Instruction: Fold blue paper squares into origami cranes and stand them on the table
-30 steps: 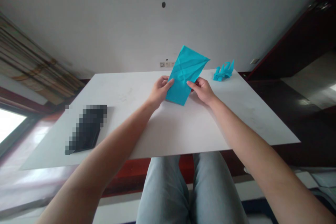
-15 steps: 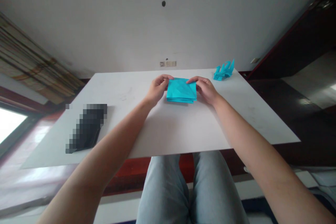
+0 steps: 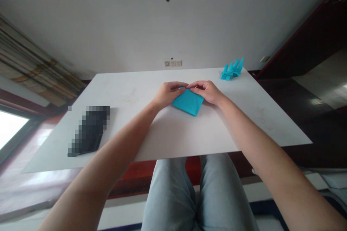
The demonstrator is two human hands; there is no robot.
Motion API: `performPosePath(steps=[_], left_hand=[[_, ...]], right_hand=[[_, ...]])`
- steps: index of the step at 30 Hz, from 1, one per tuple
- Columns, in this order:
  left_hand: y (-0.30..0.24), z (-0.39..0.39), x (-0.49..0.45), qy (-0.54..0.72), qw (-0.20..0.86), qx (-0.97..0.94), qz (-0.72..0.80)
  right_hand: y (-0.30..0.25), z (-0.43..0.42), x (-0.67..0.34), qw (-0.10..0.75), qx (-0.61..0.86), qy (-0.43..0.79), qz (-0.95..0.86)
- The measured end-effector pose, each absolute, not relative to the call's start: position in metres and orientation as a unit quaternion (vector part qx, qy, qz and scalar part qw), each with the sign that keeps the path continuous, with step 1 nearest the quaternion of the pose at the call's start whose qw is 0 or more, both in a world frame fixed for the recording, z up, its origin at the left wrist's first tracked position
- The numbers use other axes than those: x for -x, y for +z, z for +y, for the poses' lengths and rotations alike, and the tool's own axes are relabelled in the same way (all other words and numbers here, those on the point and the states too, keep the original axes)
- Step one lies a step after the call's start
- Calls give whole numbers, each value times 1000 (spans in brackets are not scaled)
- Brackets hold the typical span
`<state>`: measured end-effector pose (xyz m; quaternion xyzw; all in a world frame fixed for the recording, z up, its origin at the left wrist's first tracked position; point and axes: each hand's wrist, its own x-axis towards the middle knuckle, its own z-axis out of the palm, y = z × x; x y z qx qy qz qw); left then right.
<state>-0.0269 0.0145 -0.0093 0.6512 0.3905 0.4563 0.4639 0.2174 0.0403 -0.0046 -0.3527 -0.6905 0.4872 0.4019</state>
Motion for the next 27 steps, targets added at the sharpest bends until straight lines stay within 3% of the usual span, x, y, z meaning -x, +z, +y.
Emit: performPosePath(steps=[14,21,27], left_hand=[[-20,62,77,633,354,-535,434],[-21,36,30,614,378,-596,354],[-7,14,15,555,355,-627,416]], right_hand=[[6,42,-228,432,394,466,-664],[-1,34,-211,417,362,525,-647],[-4,28,-203,415,355,512,-663]])
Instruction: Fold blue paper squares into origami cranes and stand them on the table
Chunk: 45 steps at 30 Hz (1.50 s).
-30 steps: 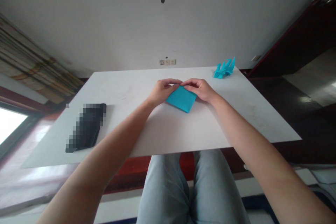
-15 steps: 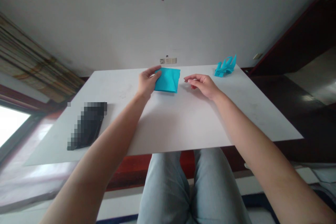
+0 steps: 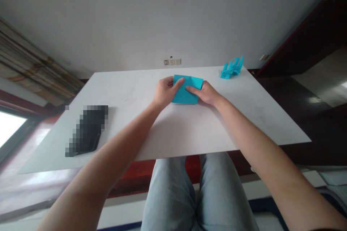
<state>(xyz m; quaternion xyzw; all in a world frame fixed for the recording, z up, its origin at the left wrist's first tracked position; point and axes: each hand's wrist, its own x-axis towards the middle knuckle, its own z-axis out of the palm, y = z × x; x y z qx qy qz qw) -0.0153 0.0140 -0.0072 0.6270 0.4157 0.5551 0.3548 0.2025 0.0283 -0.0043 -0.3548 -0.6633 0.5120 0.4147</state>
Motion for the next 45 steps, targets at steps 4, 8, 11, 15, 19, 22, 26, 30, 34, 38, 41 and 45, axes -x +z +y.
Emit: performPosePath(steps=[4,8,11,15,19,22,26,30,34,38,41,45], left_hand=[[1,20,27,598,299,-604,433],[4,27,37,645,245,-567,451],[3,30,39,663,194,-557,461],[-1,28,36,650,170,-572,470],[-4,23,31,593,203,-621,470],[-3,23,32,553,202,-640,493],[-1,26,40,540,197,-631,521],[-3,26,42,545,214,-636,503],[-6,23,37,547,236,-646,478],[-6,25,35,561,302,-640,429],[-4,29,37,580,375,-605,397],[-3,32,42,578,416,-595,372]], right_hand=[[0,28,-202,393,339,543,-660],[4,30,-202,394,343,508,-685],[8,30,-202,409,341,487,-692],[11,27,-203,420,342,477,-692],[10,27,-202,446,348,463,-683],[9,30,-204,473,358,417,-689],[8,36,-208,507,352,409,-672],[6,38,-209,498,364,451,-645],[2,35,-206,501,377,447,-638],[1,37,-207,519,375,416,-646],[2,41,-210,534,381,404,-638],[4,44,-211,570,380,431,-588]])
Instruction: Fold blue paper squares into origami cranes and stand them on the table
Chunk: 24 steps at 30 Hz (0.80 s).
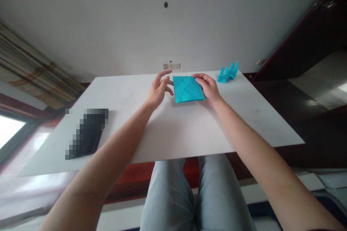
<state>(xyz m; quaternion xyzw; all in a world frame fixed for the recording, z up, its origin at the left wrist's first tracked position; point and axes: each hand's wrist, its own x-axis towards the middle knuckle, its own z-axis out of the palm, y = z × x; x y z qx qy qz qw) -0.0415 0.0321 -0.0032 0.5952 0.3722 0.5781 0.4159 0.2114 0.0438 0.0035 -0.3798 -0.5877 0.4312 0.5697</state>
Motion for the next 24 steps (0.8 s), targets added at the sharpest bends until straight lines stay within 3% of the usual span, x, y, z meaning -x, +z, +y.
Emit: performPosePath(steps=[24], left_hand=[[-5,25,35,563,420,-624,343]], right_hand=[[3,39,-211,532,385,520,-547]])
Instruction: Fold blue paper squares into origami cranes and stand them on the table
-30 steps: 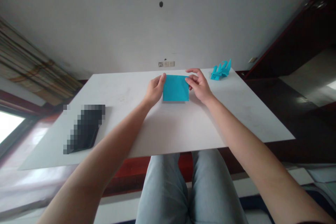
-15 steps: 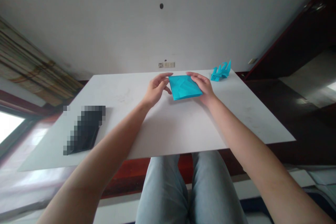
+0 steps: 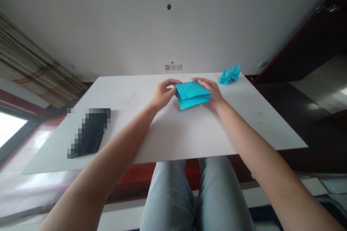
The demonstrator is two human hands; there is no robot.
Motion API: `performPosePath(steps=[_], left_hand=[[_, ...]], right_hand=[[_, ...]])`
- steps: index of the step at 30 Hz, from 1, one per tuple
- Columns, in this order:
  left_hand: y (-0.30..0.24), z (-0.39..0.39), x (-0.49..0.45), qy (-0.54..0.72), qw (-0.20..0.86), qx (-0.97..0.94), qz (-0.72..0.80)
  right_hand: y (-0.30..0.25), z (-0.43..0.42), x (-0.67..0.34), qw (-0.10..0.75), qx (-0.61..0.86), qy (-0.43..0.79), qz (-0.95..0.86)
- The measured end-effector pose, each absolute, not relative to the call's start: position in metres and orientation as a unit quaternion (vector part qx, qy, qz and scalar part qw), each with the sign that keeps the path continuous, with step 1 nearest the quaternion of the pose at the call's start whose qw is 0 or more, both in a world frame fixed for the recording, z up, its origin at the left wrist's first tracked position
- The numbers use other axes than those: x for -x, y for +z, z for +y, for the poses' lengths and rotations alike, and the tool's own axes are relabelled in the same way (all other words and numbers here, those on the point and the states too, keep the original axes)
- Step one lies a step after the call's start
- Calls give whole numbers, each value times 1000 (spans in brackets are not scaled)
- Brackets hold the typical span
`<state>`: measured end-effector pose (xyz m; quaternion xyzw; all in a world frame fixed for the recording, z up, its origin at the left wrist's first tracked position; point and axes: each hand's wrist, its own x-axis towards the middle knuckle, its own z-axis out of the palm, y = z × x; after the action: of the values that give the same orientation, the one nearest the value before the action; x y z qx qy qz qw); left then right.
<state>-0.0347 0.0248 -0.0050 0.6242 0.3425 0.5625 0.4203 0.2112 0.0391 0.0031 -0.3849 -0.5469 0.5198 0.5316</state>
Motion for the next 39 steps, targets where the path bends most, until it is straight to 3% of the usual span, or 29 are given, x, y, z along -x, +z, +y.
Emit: performPosePath(steps=[11,22,30,35,39], left_hand=[[-3,26,43,505,398,-623,444],[-6,29,56,432,331,-697,467],[-10,34,60,437,339,-699,453],[-10,34,68,371,234,-762,476],[-10,34,71,324,176,-804,467]], right_hand=[[-2,49,-215,490,387,502,-599],[-3,53,-222,542,414,435,-588],[-11,54,-230,455,409,390,-687],[-13,55,-237,363,480,223,-767],[-6,51,-239,322,509,165,-781]])
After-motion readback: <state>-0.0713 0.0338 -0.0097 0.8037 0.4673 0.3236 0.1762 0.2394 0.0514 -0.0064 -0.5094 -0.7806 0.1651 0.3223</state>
